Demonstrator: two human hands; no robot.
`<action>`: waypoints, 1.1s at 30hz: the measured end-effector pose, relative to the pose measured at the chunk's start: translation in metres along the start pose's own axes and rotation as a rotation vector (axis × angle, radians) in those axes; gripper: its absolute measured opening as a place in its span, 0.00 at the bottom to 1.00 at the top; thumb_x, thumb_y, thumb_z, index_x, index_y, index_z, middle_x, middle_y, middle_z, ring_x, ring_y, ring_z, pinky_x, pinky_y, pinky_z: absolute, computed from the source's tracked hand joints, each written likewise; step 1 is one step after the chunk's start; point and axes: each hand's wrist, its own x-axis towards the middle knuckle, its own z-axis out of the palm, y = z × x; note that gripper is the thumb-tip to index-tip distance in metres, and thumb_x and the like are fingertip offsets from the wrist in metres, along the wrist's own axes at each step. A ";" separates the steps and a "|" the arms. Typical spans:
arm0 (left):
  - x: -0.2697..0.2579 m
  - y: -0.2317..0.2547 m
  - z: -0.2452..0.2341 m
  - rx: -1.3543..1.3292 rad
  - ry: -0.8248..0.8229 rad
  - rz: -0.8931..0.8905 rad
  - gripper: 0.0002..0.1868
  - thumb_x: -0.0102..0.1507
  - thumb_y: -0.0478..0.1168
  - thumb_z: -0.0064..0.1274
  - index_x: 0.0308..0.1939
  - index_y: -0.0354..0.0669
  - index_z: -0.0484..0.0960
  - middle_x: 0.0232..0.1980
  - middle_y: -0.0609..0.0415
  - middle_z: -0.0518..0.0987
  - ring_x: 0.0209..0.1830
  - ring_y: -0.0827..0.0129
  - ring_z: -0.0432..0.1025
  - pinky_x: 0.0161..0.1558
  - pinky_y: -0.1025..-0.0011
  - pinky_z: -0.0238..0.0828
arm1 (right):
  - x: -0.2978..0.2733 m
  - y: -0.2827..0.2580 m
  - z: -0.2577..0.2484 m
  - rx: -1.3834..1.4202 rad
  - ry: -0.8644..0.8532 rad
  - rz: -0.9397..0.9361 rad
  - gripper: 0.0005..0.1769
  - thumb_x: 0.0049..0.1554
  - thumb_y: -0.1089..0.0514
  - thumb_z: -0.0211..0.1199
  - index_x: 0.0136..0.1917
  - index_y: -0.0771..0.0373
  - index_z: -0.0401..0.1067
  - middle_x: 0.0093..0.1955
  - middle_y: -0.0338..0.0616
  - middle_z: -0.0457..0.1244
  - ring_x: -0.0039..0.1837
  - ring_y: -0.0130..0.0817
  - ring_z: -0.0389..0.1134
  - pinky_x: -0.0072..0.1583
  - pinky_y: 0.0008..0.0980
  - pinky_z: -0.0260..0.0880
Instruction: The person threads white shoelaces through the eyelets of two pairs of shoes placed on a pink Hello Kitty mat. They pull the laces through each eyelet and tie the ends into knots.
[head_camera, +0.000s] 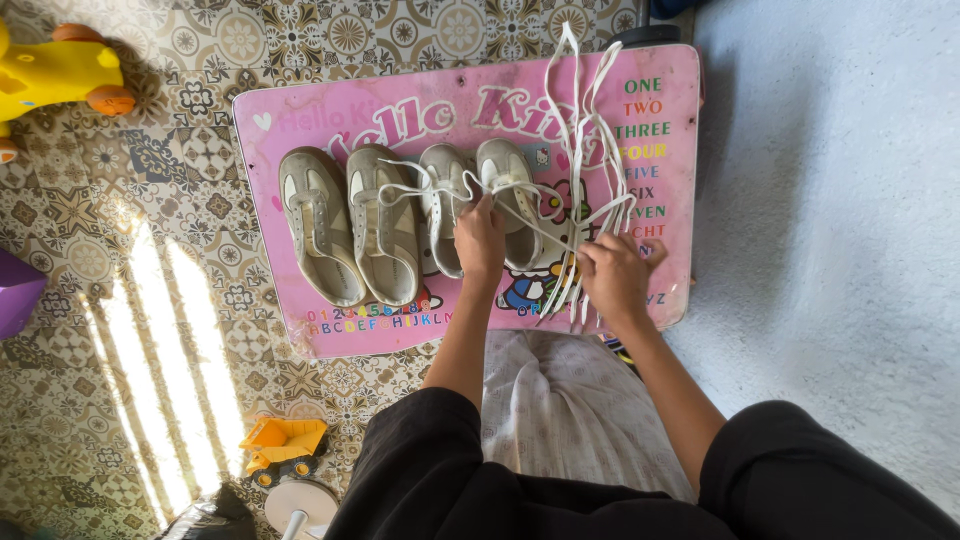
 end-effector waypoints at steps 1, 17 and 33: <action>0.000 0.001 -0.001 0.003 -0.009 -0.012 0.13 0.62 0.36 0.51 0.49 0.40 0.85 0.41 0.37 0.81 0.39 0.41 0.77 0.40 0.49 0.73 | -0.002 0.005 0.000 -0.034 -0.104 0.072 0.02 0.54 0.60 0.70 0.42 0.53 0.82 0.41 0.34 0.67 0.51 0.33 0.66 0.65 0.52 0.46; 0.009 -0.005 -0.015 -0.130 -0.088 0.103 0.06 0.64 0.34 0.52 0.40 0.35 0.83 0.37 0.34 0.80 0.39 0.36 0.76 0.41 0.49 0.72 | 0.081 -0.054 0.095 0.055 -0.027 -0.140 0.13 0.49 0.60 0.70 0.49 0.56 0.80 0.50 0.39 0.63 0.60 0.39 0.64 0.65 0.48 0.54; 0.009 -0.008 -0.003 -0.090 -0.056 0.083 0.15 0.63 0.34 0.50 0.53 0.31 0.81 0.45 0.30 0.81 0.44 0.37 0.77 0.47 0.49 0.74 | 0.047 -0.051 0.082 0.206 -0.017 -0.031 0.07 0.51 0.56 0.70 0.41 0.59 0.76 0.52 0.47 0.56 0.61 0.48 0.58 0.61 0.52 0.47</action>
